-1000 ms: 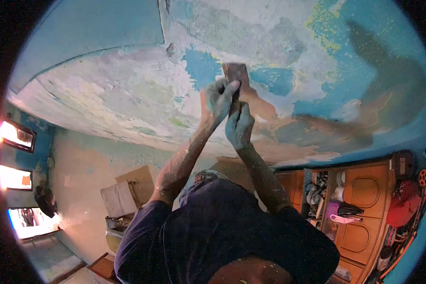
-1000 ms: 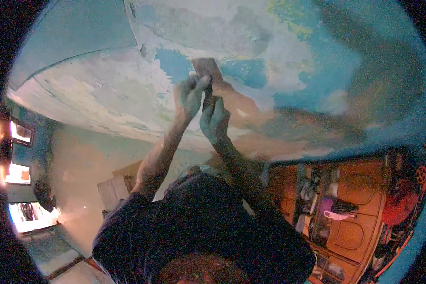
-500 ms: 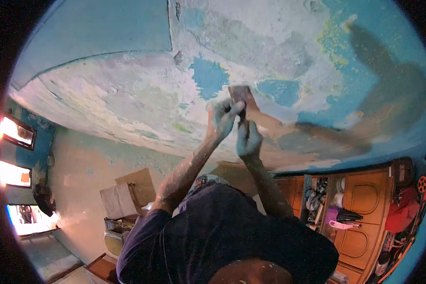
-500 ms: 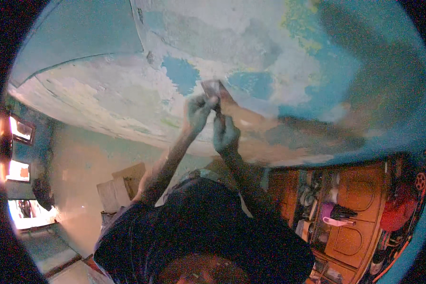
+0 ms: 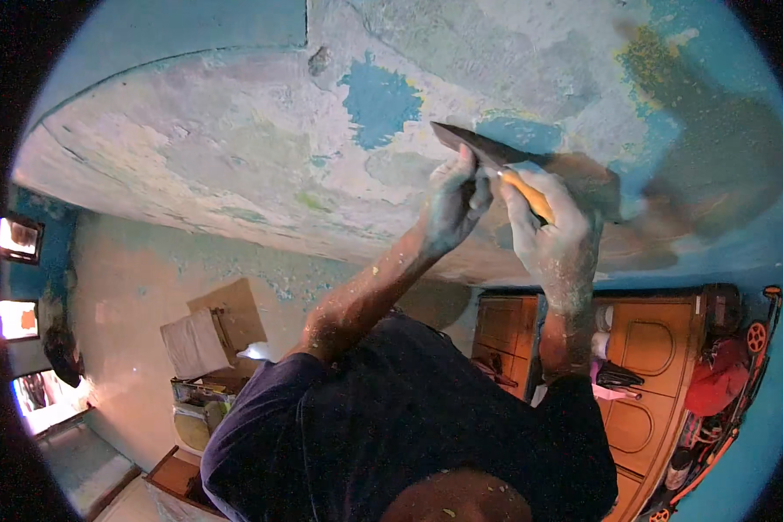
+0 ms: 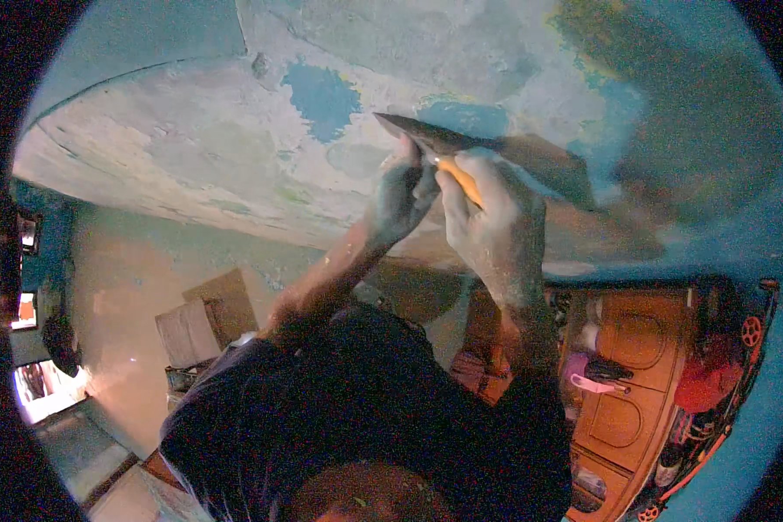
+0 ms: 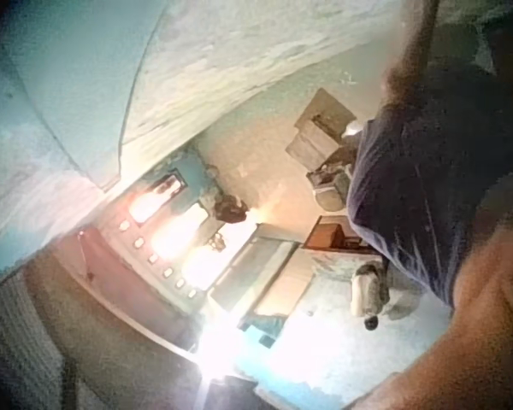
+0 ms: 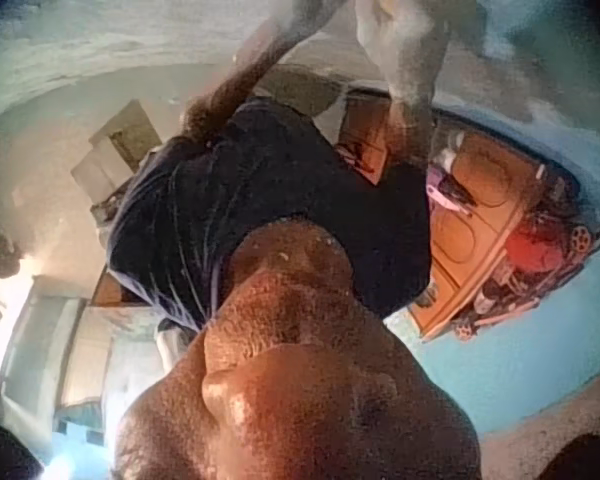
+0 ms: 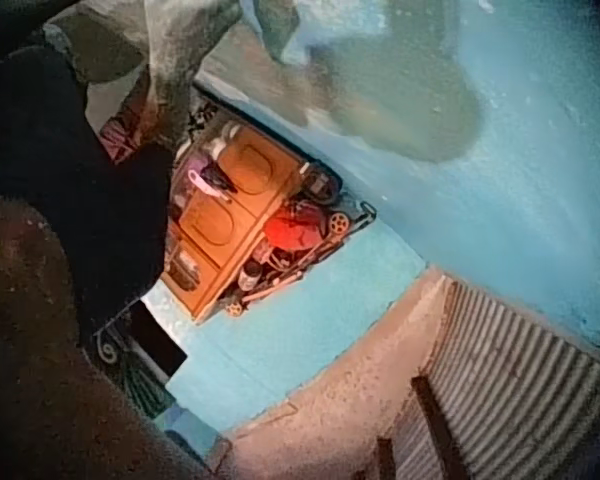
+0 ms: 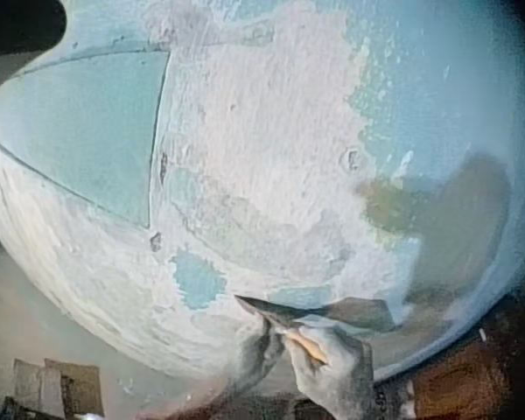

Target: The person scrapes a ceiling with a metal scraper to remove old paint or plaster.

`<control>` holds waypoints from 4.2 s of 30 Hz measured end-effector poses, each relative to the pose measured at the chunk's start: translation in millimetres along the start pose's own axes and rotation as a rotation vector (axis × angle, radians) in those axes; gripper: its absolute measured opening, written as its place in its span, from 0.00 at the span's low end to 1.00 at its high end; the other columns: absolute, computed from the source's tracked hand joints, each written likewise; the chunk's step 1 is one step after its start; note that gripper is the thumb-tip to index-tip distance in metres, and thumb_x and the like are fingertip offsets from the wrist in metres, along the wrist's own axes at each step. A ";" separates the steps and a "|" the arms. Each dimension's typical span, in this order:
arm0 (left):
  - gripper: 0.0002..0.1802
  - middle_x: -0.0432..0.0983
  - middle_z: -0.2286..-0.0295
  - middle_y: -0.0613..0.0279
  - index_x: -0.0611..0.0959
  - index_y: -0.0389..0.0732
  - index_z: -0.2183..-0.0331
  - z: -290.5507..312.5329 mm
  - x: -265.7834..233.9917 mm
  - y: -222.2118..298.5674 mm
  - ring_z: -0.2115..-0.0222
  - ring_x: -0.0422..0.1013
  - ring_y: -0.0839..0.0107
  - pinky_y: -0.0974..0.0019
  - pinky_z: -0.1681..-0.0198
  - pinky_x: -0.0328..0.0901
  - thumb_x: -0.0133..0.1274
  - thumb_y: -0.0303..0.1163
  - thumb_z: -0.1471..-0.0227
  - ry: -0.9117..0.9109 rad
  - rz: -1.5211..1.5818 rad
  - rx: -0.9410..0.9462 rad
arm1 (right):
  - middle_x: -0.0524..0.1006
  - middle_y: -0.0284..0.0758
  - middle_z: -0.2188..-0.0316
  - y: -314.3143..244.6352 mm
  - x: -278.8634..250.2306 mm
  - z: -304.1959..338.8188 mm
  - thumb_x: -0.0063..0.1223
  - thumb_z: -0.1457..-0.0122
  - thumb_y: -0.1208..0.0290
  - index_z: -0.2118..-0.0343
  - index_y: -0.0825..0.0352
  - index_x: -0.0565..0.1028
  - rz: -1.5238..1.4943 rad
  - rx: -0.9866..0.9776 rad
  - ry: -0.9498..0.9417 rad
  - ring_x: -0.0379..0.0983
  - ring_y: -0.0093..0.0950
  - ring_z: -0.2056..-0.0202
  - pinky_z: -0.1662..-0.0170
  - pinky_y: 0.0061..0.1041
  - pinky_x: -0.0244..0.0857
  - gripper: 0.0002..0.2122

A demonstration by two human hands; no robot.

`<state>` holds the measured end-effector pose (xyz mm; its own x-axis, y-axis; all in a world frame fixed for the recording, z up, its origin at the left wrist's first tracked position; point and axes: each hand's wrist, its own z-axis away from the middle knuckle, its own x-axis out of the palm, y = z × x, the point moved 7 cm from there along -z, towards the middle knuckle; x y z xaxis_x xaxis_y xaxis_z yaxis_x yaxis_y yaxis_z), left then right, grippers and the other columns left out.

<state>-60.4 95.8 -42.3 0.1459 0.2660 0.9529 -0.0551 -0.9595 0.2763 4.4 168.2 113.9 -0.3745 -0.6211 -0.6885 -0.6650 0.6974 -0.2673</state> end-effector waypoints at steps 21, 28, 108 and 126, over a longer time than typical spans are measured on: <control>0.19 0.67 0.84 0.67 0.73 0.44 0.75 1.8 -11.8 -7.0 0.87 0.60 0.76 0.75 0.85 0.56 0.40 0.48 0.44 0.077 0.109 -0.070 | 0.77 0.41 0.73 -15.4 15.4 -12.4 0.54 0.48 0.68 0.70 0.68 0.74 -0.048 0.215 -0.206 0.76 0.29 0.71 0.68 0.28 0.67 0.08; 0.12 0.70 0.81 0.70 0.76 0.44 0.76 43.1 -112.2 8.7 0.81 0.63 0.80 0.75 0.79 0.58 0.48 0.40 0.46 0.341 -0.473 0.051 | 0.73 0.44 0.76 58.3 120.7 94.6 0.47 0.45 0.63 0.69 0.71 0.71 -0.075 0.027 -0.376 0.72 0.36 0.73 0.69 0.30 0.64 0.13; 0.18 0.65 0.87 0.74 0.73 0.43 0.84 22.1 -73.2 102.7 0.87 0.56 0.85 0.78 0.85 0.49 0.45 0.36 0.44 0.284 -0.745 0.133 | 0.73 0.45 0.72 -4.5 196.4 44.1 0.39 0.41 0.72 0.50 0.68 0.63 -0.582 0.308 0.269 0.74 0.32 0.71 0.69 0.27 0.65 0.16; 0.18 0.67 0.86 0.73 0.75 0.40 0.82 17.2 14.2 124.8 0.85 0.60 0.86 0.76 0.84 0.55 0.47 0.37 0.45 0.194 -0.854 0.204 | 0.66 0.30 0.88 -18.3 147.7 16.8 0.35 0.39 0.67 0.58 0.69 0.66 -1.221 0.664 -0.090 0.64 0.22 0.88 0.85 0.20 0.55 0.12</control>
<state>-48.2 -21.7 3.5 -0.1135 0.8895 0.4426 0.1751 -0.4206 0.8902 -27.9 69.7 5.8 0.2733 -0.9457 0.1759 -0.1005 -0.2100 -0.9725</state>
